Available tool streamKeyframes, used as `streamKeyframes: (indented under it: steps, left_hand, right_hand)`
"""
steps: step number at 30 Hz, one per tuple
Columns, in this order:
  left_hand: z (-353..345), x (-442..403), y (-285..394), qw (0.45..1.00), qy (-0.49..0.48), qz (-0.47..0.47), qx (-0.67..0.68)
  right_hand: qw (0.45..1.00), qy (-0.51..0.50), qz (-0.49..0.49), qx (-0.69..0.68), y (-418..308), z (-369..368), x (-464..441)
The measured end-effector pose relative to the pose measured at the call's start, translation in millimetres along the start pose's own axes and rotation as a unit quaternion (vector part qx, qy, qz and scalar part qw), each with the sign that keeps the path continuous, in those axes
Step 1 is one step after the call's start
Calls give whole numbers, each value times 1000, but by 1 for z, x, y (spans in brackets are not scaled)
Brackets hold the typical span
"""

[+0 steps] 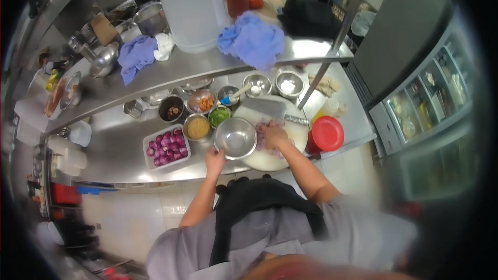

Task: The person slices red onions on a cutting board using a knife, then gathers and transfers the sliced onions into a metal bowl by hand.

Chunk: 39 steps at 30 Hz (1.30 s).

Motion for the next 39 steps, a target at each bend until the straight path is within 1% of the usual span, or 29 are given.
streamKeyframes:
  steps: [2, 4, 6, 7, 8, 10, 11, 13, 15, 19, 21, 23, 24, 25, 27, 28, 30, 31, 33, 34, 35, 38, 39]
  left_hand:
    - [12, -13, -27, 993, 2, -47, -108]
    - [13, -11, -21, 992, 2, -47, -119]
    - [14, -6, -5, 994, 6, -30, -101]
    - [11, 0, 9, 998, 13, -24, -50]
    - [11, 0, 9, 1000, 23, -15, -16]
    - [15, 0, 19, 997, 19, -22, -69]
    - [18, -2, 18, 996, 17, -32, -82]
    - [15, 4, 32, 998, 23, 1, -56]
    - [15, 3, 29, 1000, 30, 2, -2]
    - [18, 0, 28, 1000, 30, 4, -1]
    - [16, 4, 35, 1000, 29, -3, 4]
    - [16, 4, 39, 999, 36, -4, 9]
    - [14, 4, 45, 1000, 26, -7, -14]
    - [12, 4, 45, 999, 16, -9, -37]
    - [8, 2, 39, 999, 14, -3, -33]
    - [2, 3, 47, 1000, 8, -4, -28]
    - [-7, 2, 50, 999, -3, 0, -33]
    - [-11, 1, 49, 999, -3, 2, -33]
    - [-25, -1, 46, 999, -29, 11, -19]
    - [-31, -2, 46, 998, -50, 11, -30]
    - [-34, -1, 46, 998, -49, 13, -31]
    - [-48, 3, 60, 998, -52, 10, 38]
    - [-48, 3, 55, 998, -52, 12, 37]
  right_hand:
    - [999, 34, 41, 7, -4, 4, -1]
    - [997, 53, 55, 6, 2, -11, -16]
    - [995, 55, 83, 16, -3, -7, -13]
    - [995, 54, 86, 21, -5, -3, -6]
    - [994, 56, 89, 29, -7, 0, -7]
    - [993, 79, 85, 29, 2, -14, -25]
    - [994, 70, 83, 7, 3, -12, -24]
    - [995, 50, 84, -12, 5, 2, -20]
    - [994, 59, 91, 11, 3, 8, -21]
    - [991, 40, 124, -12, 14, 15, -37]
    - [988, 15, 142, -66, 19, 15, -43]
    - [987, 12, 143, -65, 17, 27, -45]
    - [987, 11, 143, -66, 16, 34, -44]
    - [987, 7, 144, -64, 13, 41, -43]
    - [976, 50, 204, -60, -5, 65, -33]
    - [976, 47, 204, -60, -13, 75, -27]
    - [973, 13, 193, -128, -29, 89, -17]
    - [973, 10, 193, -128, -36, 89, -17]
    - [966, 8, 238, -102, -62, 87, -14]
    - [966, 6, 239, -102, -72, 85, -12]
    - [967, -6, 235, -93, -81, 80, -9]
    - [969, -16, 233, -79, -91, 69, -8]
    - [969, -13, 235, -73, -91, 68, -8]
Point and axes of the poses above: each hand's wrist, its own x-axis away from the middle knuckle, its own z-axis out of the back of the hand, y = z × x, the point moved 10 cm from there along -x, towards the middle knuckle, and after that the axes turned 8 degrees about -z, right-handed, at the moved point
